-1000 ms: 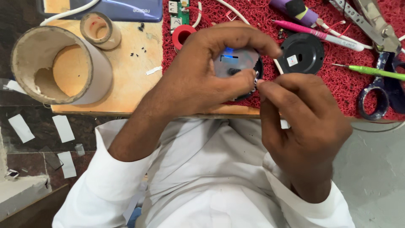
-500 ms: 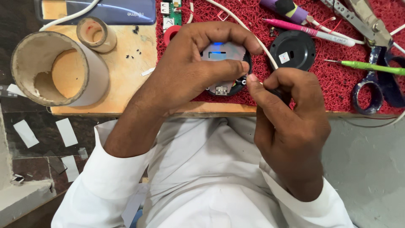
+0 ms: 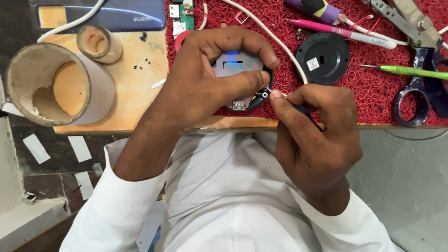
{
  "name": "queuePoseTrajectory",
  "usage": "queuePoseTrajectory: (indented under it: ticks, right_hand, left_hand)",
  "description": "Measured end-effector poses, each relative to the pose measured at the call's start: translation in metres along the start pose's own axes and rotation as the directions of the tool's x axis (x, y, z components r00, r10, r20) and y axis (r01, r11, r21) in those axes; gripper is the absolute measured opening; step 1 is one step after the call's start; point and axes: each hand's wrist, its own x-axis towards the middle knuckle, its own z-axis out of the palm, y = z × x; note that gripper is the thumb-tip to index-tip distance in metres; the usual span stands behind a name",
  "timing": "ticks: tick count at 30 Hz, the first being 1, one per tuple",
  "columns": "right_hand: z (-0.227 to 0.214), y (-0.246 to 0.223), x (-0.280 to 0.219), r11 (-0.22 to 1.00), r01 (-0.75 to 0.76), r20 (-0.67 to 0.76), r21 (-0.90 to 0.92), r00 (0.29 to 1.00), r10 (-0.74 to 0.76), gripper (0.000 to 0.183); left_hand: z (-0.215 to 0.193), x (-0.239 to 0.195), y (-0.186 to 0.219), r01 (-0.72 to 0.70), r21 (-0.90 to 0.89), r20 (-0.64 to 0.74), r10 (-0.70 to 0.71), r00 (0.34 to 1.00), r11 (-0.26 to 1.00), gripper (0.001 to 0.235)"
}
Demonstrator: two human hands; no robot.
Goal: The person assembles a portable Bluetooth speaker by connecting wires to a circuit board, inserting a speaker driver into a blue cylindrical housing, and attaching a black circular cover. The device shows a blue LED during testing.
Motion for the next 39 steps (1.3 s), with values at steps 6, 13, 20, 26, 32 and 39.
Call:
queuePoseTrajectory:
  ticks: [6, 13, 20, 26, 32, 39]
  right_hand:
    - [0.002, 0.004, -0.001, 1.0, -0.013, 0.002, 0.016, 1.0, 0.013, 0.03]
    - [-0.001, 0.007, 0.001, 0.999, -0.02, 0.042, 0.029, 0.999, 0.019, 0.036]
    - [-0.01, 0.001, 0.015, 1.0, -0.004, 0.111, -0.004, 0.994, 0.004, 0.029]
    - [-0.013, -0.002, 0.02, 0.999, -0.034, 0.128, -0.002, 0.991, 0.034, 0.026]
    - [-0.015, -0.004, 0.027, 1.0, -0.01, 0.133, -0.016, 0.991, 0.012, 0.027]
    - [-0.012, 0.01, 0.034, 0.99, 0.04, 0.116, 0.137, 0.992, -0.057, 0.026]
  left_hand:
    - [0.0, -0.003, -0.004, -0.02, -0.001, -0.011, 0.02, 1.0, 1.0, 0.012]
    - [0.0, -0.001, -0.002, -0.043, 0.046, -0.004, 0.043, 0.999, 0.998, 0.01]
    - [0.002, 0.003, 0.011, -0.01, 0.134, -0.006, 0.011, 1.0, 0.991, 0.016]
    - [-0.007, -0.002, 0.027, -0.41, 0.568, 0.221, 0.348, 0.911, 0.713, 0.013]
    - [-0.032, 0.008, 0.043, -0.633, 0.598, 0.535, 0.344, 0.772, 0.491, 0.039]
    - [-0.035, 0.026, 0.029, -0.684, 0.488, 0.591, 0.371, 0.716, 0.543, 0.043]
